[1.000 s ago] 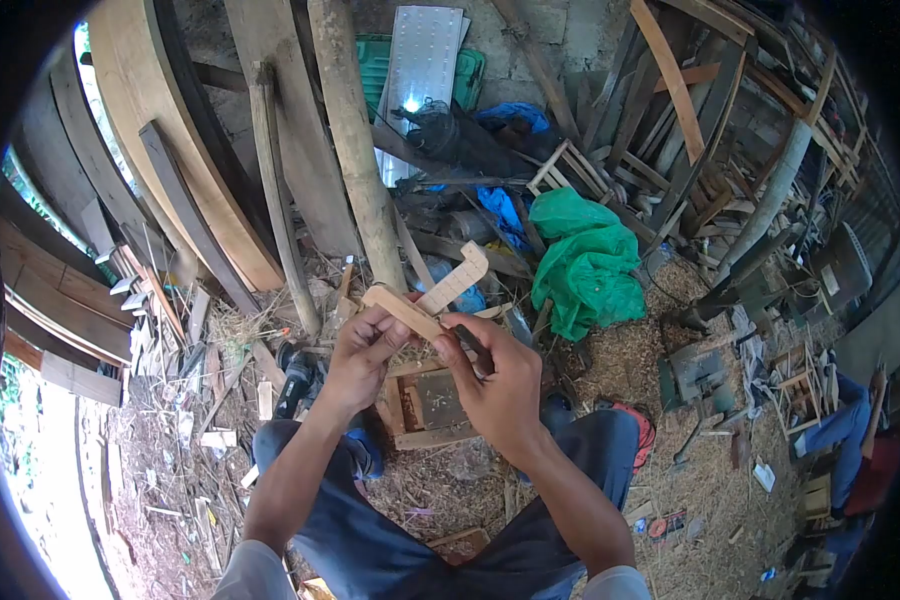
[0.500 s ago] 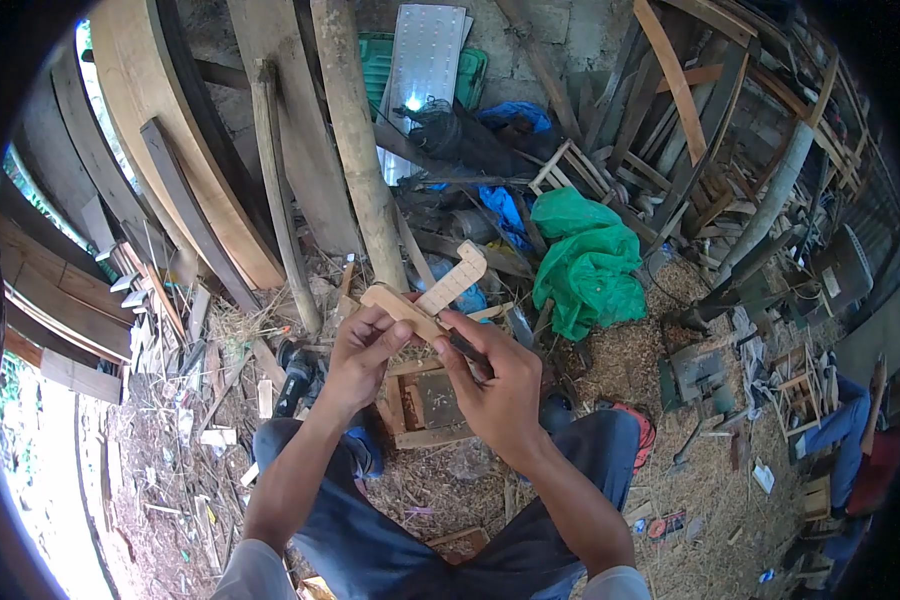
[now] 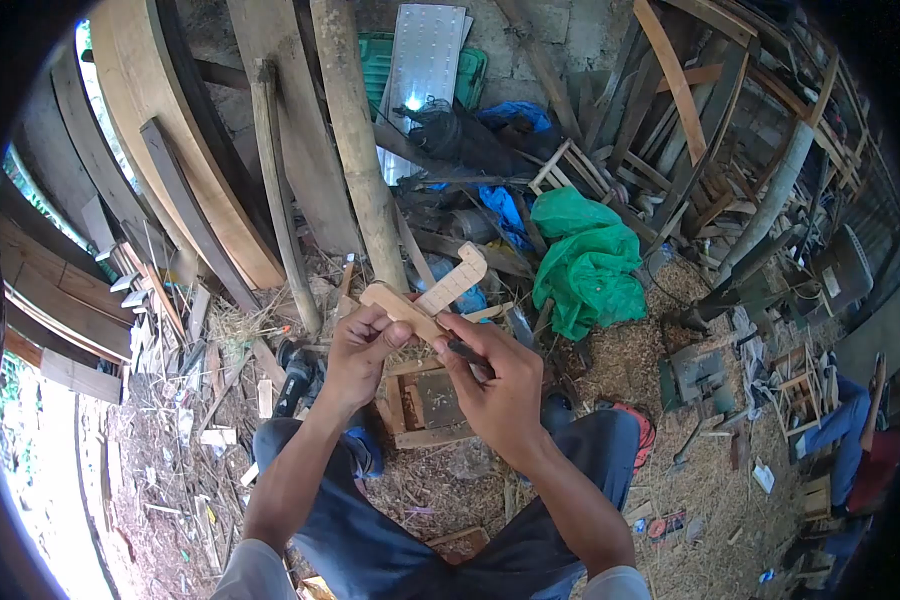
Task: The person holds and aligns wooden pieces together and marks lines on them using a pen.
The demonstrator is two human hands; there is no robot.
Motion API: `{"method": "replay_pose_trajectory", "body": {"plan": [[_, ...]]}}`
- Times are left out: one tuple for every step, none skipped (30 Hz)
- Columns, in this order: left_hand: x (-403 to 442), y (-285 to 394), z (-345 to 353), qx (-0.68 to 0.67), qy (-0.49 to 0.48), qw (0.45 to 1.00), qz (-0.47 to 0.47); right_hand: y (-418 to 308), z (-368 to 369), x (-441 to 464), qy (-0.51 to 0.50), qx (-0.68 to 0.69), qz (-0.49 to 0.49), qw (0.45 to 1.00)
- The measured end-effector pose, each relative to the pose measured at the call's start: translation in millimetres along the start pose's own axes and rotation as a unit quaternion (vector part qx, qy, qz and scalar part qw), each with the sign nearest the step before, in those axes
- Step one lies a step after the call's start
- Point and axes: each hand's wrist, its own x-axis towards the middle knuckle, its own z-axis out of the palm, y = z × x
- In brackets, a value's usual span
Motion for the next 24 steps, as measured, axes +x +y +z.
{"method": "replay_pose_trajectory", "body": {"plan": [[-0.3,0.3,0.6,-0.001,0.003,1.0,-0.002,0.0,2.2,-0.4,0.012,0.009,0.006,1.0],[-0.6,0.5,0.9,-0.002,0.006,1.0,-0.004,-0.1,3.3,-0.5,0.025,0.018,0.013,0.999],[-0.5,0.1,0.8,-0.002,0.006,1.0,-0.004,-0.3,3.1,-0.4,0.025,0.018,0.013,0.999],[-0.3,-0.6,0.4,0.002,0.004,1.0,0.0,-0.7,2.8,-0.2,0.024,0.014,0.014,1.0],[-0.1,-0.9,0.2,0.005,0.002,1.0,0.006,-0.8,2.7,0.1,0.023,0.01,0.016,1.0],[-0.2,-0.6,0.0,0.006,0.002,1.0,0.006,-0.4,3.4,-0.2,0.023,0.01,0.016,1.0],[-0.2,0.0,-0.2,0.01,0.003,1.0,0.003,0.4,4.6,-0.8,0.028,0.014,0.017,0.999],[-0.2,0.4,-0.1,0.014,0.004,1.0,-0.001,0.8,5.1,-1.1,0.033,0.017,0.018,0.999],[-0.3,0.8,0.2,0.014,0.004,1.0,-0.001,0.5,4.7,-1.0,0.033,0.017,0.018,0.999],[-0.5,1.2,0.6,0.016,0.002,1.0,0.003,-0.1,4.0,-0.8,0.03,0.013,0.02,0.999],[-0.7,1.6,0.9,0.017,0.001,1.0,0.006,-0.6,3.3,-0.8,0.026,0.01,0.022,0.999],[-0.8,1.8,1.0,0.017,0.001,1.0,0.006,-0.5,2.2,-0.7,0.026,0.01,0.022,0.999],[-0.8,2.1,1.1,0.012,0.001,1.0,0.006,-0.3,0.9,-0.6,0.016,0.002,0.017,1.0],[-0.8,2.5,1.3,0.007,0.0,1.0,0.006,-0.3,0.3,-0.6,0.005,-0.007,0.012,1.0],[-0.7,3.0,1.7,0.008,0.0,1.0,0.006,-0.3,1.4,-0.6,0.005,-0.007,0.011,1.0],[-0.6,3.7,2.2,0.007,0.0,1.0,0.007,-0.1,3.3,-0.9,0.016,0.0,0.019,1.0],[-0.6,4.3,2.6,0.007,0.001,1.0,0.008,0.0,4.3,-1.1,0.027,0.006,0.027,0.999],[-1.0,4.8,2.6,0.007,0.001,1.0,0.008,-0.2,4.3,-1.2,0.027,0.006,0.027,0.999],[-1.3,5.5,2.5,0.01,0.001,1.0,0.005,-0.4,4.1,-1.2,0.025,0.007,0.028,0.999],[-1.5,5.8,2.3,0.013,0.001,1.0,0.002,-0.6,4.0,-1.1,0.023,0.008,0.029,0.999],[-1.5,5.7,2.1,0.013,0.001,1.0,0.002,-0.4,4.1,-1.1,0.023,0.008,0.029,0.999],[-1.5,5.3,1.8,0.011,0.005,1.0,-0.001,-0.1,4.2,-1.1,0.023,0.008,0.028,0.999],[-1.5,5.1,1.6,0.01,0.008,1.0,-0.005,0.2,4.3,-1.2,0.022,0.008,0.027,0.999],[-1.5,5.9,2.5,0.01,0.008,1.0,-0.004,0.3,4.7,-1.4,0.022,0.008,0.027,0.999]]}}
